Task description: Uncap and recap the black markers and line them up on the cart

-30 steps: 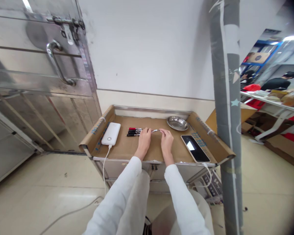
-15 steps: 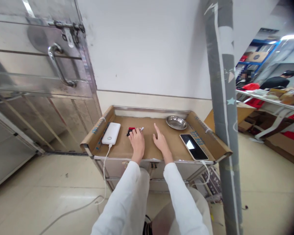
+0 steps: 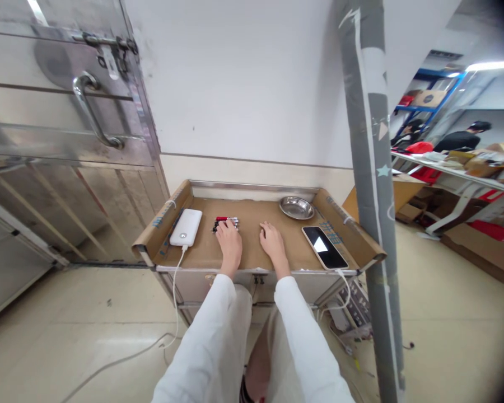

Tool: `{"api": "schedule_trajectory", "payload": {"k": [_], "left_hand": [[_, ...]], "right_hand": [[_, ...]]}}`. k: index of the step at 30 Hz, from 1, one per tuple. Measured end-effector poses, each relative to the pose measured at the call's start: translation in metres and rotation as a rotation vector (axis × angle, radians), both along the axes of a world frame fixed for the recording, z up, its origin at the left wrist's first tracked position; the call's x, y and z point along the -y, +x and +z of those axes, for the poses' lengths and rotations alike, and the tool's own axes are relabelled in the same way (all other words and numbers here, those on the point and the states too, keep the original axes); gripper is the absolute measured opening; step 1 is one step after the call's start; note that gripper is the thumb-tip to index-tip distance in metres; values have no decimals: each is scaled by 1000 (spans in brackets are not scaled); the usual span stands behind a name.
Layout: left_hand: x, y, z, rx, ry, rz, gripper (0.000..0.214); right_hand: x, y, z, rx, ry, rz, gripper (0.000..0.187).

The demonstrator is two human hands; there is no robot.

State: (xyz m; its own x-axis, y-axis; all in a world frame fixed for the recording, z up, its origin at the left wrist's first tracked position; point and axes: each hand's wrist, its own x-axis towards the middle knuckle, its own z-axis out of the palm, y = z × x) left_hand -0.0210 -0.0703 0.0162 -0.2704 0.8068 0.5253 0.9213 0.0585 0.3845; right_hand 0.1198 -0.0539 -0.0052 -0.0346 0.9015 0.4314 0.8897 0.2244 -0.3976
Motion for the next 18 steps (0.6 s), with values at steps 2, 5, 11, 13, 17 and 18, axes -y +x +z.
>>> {"api": "schedule_trajectory", "payload": {"k": [2, 5, 11, 13, 17, 18], "left_hand": [[-4, 1, 0, -21, 29, -211, 25], [-9, 5, -3, -76, -11, -520, 22], [-21, 9, -11, -118, -149, -672, 18], [-24, 10, -12, -109, -170, -685, 18], [-25, 10, -11, -90, -186, -700, 17], [-25, 10, -10, -85, -182, -702, 17]], "right_hand": [[-1, -1, 2, 26, -3, -15, 36], [-3, -1, 5, 49, -20, -49, 33], [-3, -1, 8, 67, -25, -59, 30], [-3, 0, 8, 62, -26, -60, 30], [-4, 0, 7, 43, -11, -60, 28], [-4, 0, 7, 37, -6, -62, 28]]}}
